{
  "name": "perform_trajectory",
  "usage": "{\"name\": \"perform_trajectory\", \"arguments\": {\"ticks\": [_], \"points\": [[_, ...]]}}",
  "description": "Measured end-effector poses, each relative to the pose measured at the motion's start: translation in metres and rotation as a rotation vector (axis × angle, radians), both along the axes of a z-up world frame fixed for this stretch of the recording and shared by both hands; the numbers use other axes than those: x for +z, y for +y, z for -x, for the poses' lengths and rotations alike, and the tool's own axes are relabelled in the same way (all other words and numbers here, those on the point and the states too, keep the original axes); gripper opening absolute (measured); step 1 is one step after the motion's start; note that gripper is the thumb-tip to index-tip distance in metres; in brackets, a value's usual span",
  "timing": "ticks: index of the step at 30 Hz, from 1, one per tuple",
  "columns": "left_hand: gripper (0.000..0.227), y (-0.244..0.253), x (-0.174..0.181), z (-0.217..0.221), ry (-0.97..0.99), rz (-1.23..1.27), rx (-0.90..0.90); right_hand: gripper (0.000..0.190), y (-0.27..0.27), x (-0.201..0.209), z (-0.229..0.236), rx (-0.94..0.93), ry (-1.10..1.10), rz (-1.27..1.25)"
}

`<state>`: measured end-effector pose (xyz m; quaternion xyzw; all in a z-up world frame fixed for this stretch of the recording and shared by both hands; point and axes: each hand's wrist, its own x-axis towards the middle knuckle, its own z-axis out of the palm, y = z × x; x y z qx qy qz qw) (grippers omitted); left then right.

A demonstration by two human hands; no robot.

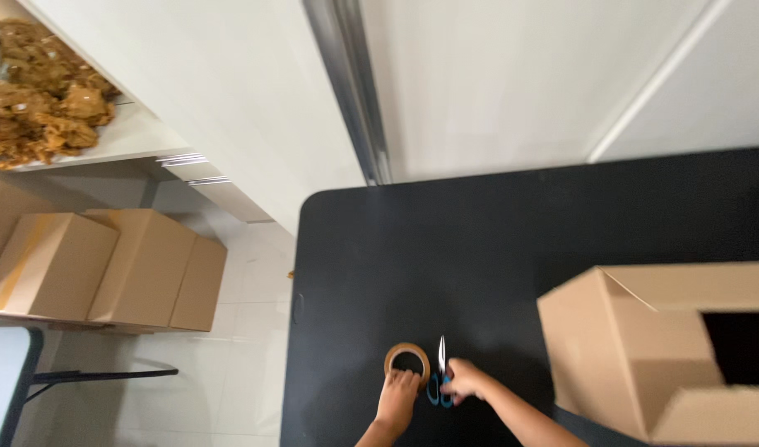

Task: The person assembles a flat cardboard box into its three-dimensional shape, closes the bottom flaps, and seals it with packing tape using scissors to cut the tape.

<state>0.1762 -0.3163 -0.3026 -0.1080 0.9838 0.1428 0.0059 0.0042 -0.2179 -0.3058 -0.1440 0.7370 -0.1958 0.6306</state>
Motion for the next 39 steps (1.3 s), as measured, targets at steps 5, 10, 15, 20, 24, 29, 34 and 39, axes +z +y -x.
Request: {"name": "perform_trajectory", "arguments": {"ticks": [5,10,15,20,24,29,34,39], "points": [[0.008,0.078,-0.022,-0.025,0.071,-0.05,-0.213,0.027,0.111,-0.01,-0.028,0.028,-0.111,0.017],[0.017,0.13,0.005,-0.003,-0.072,-0.222,0.045,0.023,0.166,-0.02,-0.013,0.238,0.191,0.243],[0.046,0.182,0.101,0.025,0.077,-0.217,0.531,0.022,0.199,0.098,0.005,0.293,0.419,0.773],[0.025,0.273,0.211,0.053,0.409,-0.267,0.802,0.018,0.271,0.222,0.019,0.19,0.214,0.928],[0.017,0.322,0.254,0.076,0.795,-0.172,0.616,0.032,0.316,0.262,0.045,0.022,0.195,1.045],[0.028,0.354,0.272,0.123,0.937,-0.34,0.455,0.026,0.371,0.293,0.101,-0.2,0.191,1.04],[0.028,0.372,0.288,0.169,1.018,-0.751,0.287,0.032,0.422,0.279,0.147,-0.505,0.316,1.134],[0.037,0.397,0.304,0.209,0.908,-1.011,0.124,0.019,0.453,0.286,0.198,-1.0,0.428,1.154]]}}
